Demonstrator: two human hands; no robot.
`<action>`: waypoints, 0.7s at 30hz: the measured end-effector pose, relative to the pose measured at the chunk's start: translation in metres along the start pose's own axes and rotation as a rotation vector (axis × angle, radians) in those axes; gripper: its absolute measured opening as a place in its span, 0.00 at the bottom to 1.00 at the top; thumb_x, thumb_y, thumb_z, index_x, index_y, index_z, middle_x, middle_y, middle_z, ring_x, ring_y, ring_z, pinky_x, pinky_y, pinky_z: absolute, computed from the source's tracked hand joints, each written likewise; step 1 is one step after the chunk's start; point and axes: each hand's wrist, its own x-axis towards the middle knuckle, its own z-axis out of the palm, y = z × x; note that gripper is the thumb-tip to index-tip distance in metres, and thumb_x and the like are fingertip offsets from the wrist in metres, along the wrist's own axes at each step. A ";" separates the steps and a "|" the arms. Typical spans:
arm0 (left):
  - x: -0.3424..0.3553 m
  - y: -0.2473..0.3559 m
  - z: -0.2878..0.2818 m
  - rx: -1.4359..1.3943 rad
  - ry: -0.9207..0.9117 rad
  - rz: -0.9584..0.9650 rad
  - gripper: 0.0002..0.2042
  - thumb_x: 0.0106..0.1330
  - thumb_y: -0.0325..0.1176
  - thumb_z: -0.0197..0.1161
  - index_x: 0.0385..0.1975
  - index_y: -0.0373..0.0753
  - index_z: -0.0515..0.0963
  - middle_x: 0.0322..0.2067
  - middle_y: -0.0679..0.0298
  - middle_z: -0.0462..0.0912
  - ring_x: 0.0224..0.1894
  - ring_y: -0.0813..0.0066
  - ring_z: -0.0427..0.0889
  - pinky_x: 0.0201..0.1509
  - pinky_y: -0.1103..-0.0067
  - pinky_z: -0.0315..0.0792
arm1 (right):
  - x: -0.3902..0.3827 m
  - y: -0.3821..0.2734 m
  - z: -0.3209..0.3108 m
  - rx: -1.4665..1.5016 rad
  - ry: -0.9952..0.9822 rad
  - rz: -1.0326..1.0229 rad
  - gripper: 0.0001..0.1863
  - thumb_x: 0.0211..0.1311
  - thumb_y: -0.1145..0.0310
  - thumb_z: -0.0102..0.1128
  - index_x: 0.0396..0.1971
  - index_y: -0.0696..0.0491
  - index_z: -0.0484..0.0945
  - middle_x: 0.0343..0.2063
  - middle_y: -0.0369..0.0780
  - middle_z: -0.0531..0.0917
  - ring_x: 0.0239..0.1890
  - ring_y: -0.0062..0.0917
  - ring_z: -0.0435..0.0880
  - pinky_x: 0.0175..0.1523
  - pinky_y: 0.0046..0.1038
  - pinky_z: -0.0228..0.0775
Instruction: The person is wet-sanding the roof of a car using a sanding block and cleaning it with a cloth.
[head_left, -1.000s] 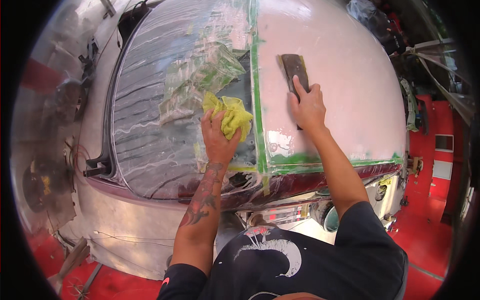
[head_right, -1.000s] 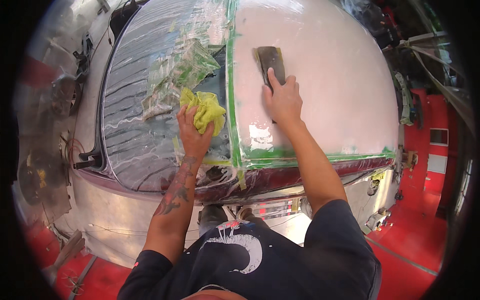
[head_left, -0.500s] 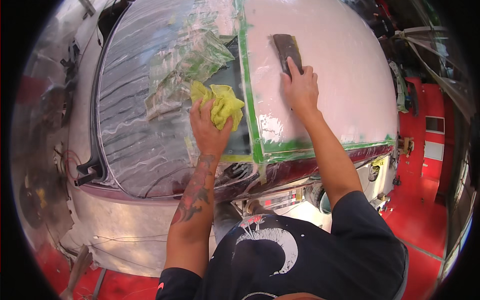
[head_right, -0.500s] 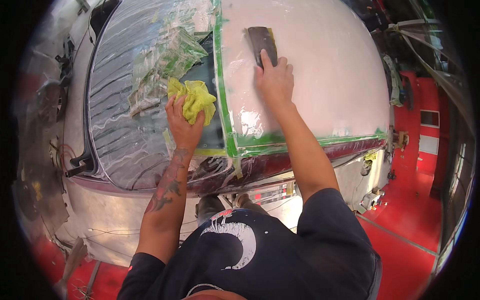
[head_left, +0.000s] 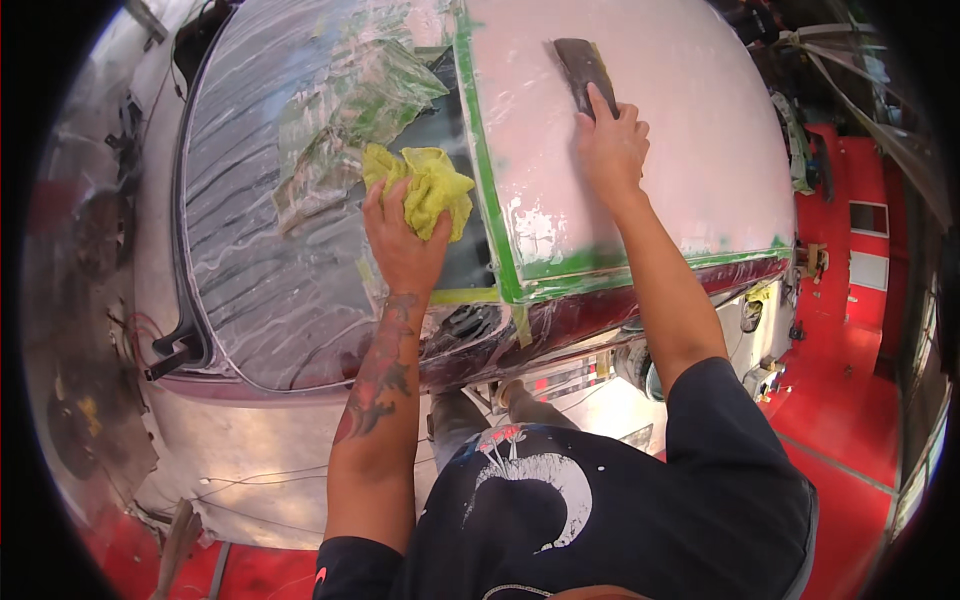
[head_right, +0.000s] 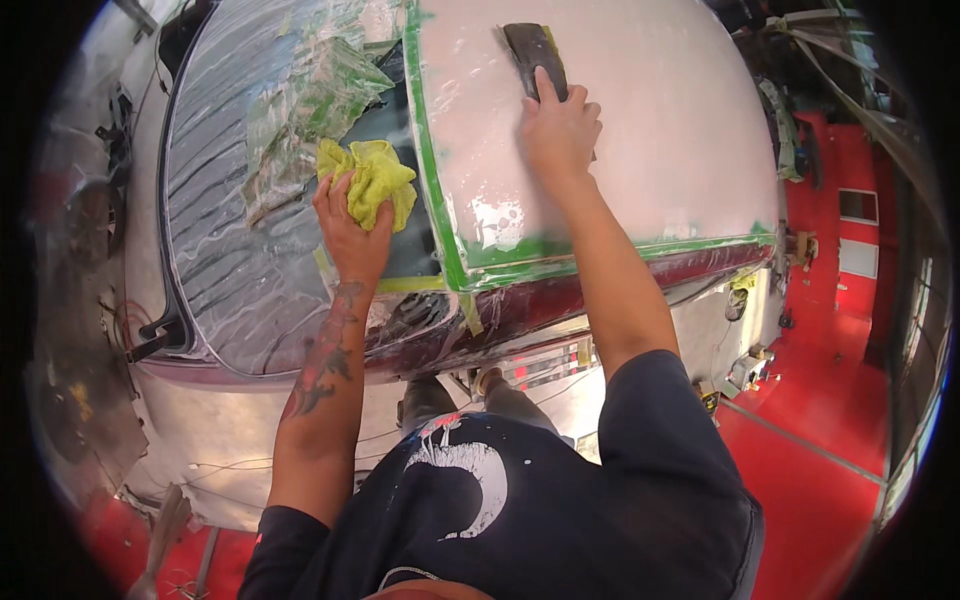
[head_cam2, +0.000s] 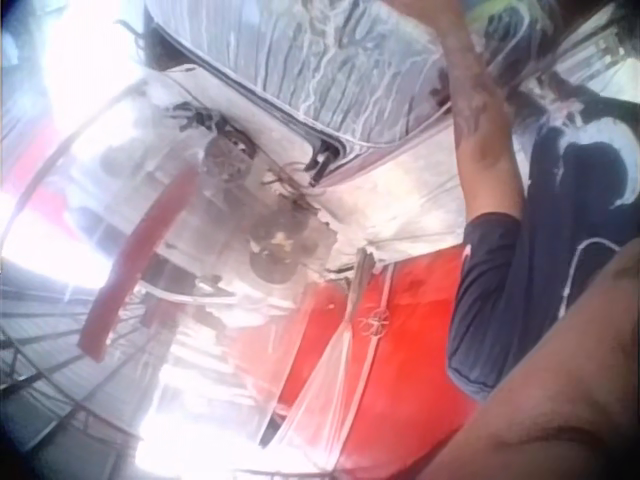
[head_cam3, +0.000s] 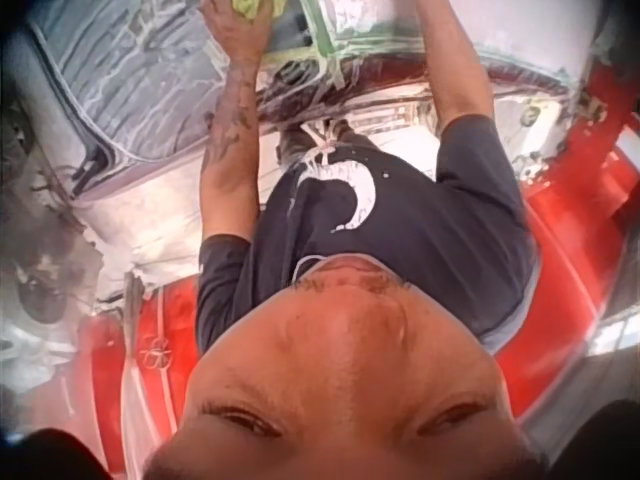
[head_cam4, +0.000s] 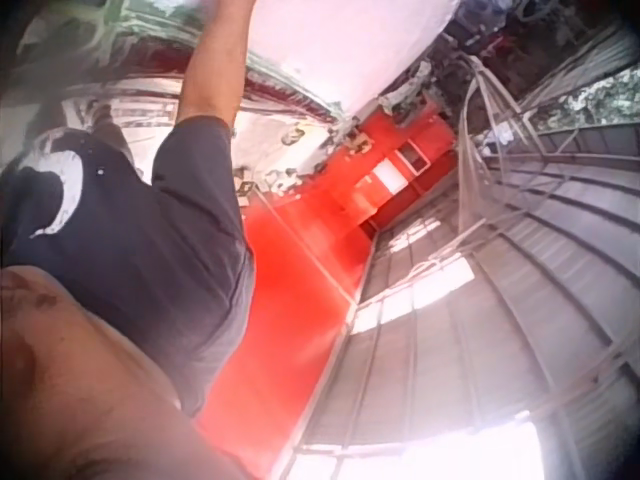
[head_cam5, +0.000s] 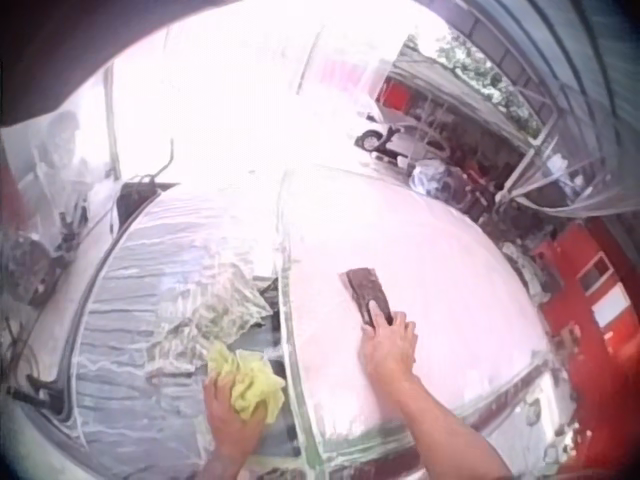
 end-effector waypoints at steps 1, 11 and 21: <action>0.000 -0.001 0.000 0.008 0.002 0.001 0.28 0.55 0.30 0.72 0.58 0.37 0.73 0.62 0.47 0.67 0.66 0.45 0.67 0.70 0.59 0.64 | -0.002 -0.001 0.001 -0.017 0.018 0.037 0.26 0.66 0.62 0.60 0.66 0.41 0.74 0.55 0.50 0.74 0.50 0.48 0.73 0.54 0.48 0.68; -0.002 -0.005 0.001 0.000 0.056 0.000 0.30 0.51 0.32 0.74 0.58 0.41 0.73 0.61 0.47 0.68 0.64 0.42 0.69 0.67 0.57 0.65 | -0.043 -0.017 -0.013 0.001 0.001 -0.166 0.28 0.65 0.59 0.62 0.66 0.41 0.74 0.50 0.51 0.76 0.45 0.44 0.74 0.50 0.44 0.71; -0.004 -0.010 -0.002 0.063 0.050 0.013 0.30 0.53 0.33 0.73 0.58 0.39 0.73 0.62 0.45 0.68 0.65 0.41 0.68 0.68 0.57 0.64 | -0.114 -0.030 -0.023 0.005 0.028 -0.281 0.33 0.55 0.60 0.72 0.64 0.40 0.76 0.53 0.50 0.76 0.38 0.42 0.73 0.42 0.42 0.71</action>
